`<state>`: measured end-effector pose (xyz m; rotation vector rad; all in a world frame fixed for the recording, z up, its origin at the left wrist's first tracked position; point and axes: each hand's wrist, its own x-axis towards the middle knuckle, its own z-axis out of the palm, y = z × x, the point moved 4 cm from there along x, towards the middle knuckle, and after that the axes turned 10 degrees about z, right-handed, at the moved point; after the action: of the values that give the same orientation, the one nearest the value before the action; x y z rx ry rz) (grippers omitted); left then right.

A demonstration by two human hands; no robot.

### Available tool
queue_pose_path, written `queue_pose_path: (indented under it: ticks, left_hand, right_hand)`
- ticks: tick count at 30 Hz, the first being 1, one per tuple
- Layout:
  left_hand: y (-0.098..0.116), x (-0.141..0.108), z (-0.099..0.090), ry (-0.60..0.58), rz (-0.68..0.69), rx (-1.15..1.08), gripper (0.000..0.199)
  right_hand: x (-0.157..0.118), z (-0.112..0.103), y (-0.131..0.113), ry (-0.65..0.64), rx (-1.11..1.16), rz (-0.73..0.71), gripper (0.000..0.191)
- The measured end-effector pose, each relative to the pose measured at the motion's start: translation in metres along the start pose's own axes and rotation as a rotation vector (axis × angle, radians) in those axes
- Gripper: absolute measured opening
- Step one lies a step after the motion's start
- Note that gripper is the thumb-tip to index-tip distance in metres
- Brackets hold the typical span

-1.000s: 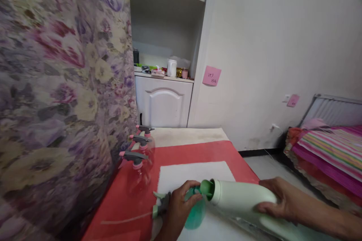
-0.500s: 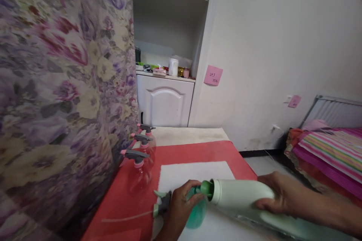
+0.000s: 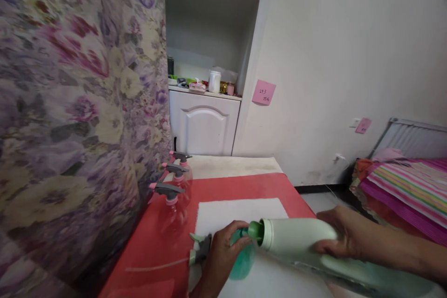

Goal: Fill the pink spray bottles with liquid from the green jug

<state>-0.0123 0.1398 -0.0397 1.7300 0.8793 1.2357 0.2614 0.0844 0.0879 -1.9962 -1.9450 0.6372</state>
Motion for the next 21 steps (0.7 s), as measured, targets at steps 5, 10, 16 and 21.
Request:
queue_pose_path:
  ticks: [5, 10, 16, 21]
  left_hand:
    - [-0.001, -0.001, 0.002, -0.002, -0.020, -0.017, 0.019]
    - [-0.007, 0.000, 0.002, -0.002, -0.013, -0.009, 0.020]
    - [-0.006, -0.001, 0.001, 0.000, -0.023, 0.005, 0.020]
    - [-0.003, -0.001, 0.002, -0.013, -0.017, 0.013, 0.020]
  right_hand:
    - [-0.002, 0.002, -0.009, -0.142, -0.243, -0.009, 0.050]
    - [-0.002, 0.002, -0.008, -0.139, -0.275, -0.024, 0.048]
    - [0.000, -0.002, -0.012, -0.126, -0.277, -0.015, 0.045]
    - [-0.001, -0.003, -0.016, -0.124, -0.297, -0.004, 0.045]
